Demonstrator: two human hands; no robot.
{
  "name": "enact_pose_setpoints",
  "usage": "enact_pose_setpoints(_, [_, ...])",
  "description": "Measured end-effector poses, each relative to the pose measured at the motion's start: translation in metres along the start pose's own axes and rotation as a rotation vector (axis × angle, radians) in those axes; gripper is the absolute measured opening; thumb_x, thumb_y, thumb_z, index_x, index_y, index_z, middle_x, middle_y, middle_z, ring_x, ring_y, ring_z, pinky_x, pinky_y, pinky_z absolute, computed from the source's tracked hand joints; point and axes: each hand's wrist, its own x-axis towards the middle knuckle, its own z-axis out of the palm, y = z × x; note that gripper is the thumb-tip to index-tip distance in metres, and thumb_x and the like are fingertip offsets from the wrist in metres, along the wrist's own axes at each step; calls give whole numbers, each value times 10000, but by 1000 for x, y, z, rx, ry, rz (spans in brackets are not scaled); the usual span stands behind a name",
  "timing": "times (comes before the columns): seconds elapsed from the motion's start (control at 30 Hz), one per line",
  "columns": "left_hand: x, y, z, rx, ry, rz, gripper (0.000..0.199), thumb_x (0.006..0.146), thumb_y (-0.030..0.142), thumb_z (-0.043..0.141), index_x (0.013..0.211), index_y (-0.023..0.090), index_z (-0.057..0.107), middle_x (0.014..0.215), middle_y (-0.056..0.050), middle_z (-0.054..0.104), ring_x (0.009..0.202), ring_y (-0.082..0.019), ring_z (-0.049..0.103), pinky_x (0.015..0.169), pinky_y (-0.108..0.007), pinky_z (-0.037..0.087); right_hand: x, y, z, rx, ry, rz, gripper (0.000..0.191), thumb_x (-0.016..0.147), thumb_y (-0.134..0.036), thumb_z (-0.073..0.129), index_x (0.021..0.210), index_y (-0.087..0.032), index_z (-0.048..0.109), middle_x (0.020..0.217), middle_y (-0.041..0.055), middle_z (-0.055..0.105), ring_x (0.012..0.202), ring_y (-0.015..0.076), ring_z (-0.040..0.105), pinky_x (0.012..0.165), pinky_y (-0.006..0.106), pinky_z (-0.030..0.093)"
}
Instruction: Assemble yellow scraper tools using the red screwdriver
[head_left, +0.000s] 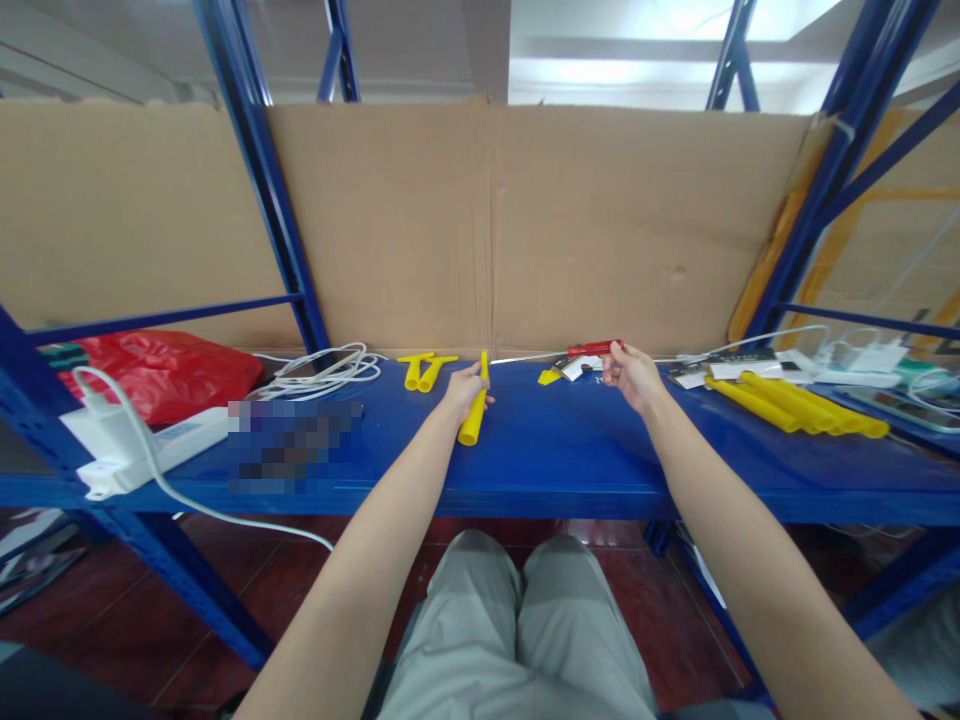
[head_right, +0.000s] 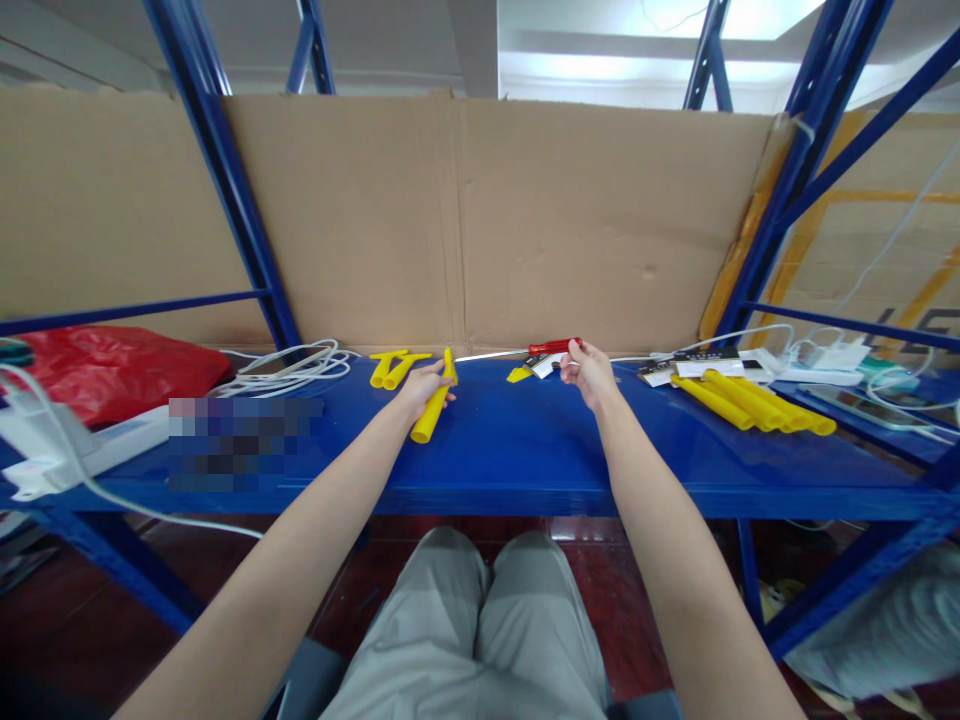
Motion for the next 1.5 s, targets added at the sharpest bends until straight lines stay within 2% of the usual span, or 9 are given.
enact_pose_setpoints(0.23, [4,-3,0,-2,5,17,646,821,10,489,1422,215,371,1013,-92,642,416,-53,527,385,-181,382,0,2,0,-62,121,43,352,744,-450,690,678,-200,451,427,-66,491,337,63,438,331,166,330])
enact_pose_setpoints(0.53, [8,-5,0,-8,6,16,654,815,4,493,1422,216,372,995,-88,652,413,-55,529,395,-184,387,4,8,-2,-189,152,136,259,850,-373,586,708,-169,511,389,-43,494,313,71,443,316,165,328])
enact_pose_setpoints(0.8, [6,-4,1,-11,6,20,650,817,1,490,1422,205,371,1022,-95,644,407,-52,528,385,-185,384,-1,4,3,-283,179,268,290,916,-323,474,685,-150,504,376,-22,497,303,80,453,325,175,345])
enact_pose_setpoints(1.03, [5,-4,1,-10,1,19,665,813,1,494,1430,207,356,1007,-96,651,406,-53,526,382,-181,379,-2,5,2,-242,175,242,251,924,-295,469,729,-146,521,397,-21,519,308,75,450,346,174,345])
enact_pose_setpoints(1.17, [7,-5,1,-10,3,15,670,818,5,491,1437,212,339,1004,-92,654,425,-56,532,397,-179,388,-1,3,1,-141,116,234,277,938,-309,429,742,-142,532,414,-13,523,322,78,454,361,177,346])
enact_pose_setpoints(1.5, [6,-4,1,-6,5,13,682,811,-5,494,1438,216,339,1006,-93,653,423,-60,533,400,-187,385,-3,-5,5,30,56,242,264,937,-180,317,748,-152,500,456,-11,537,322,92,460,345,191,352])
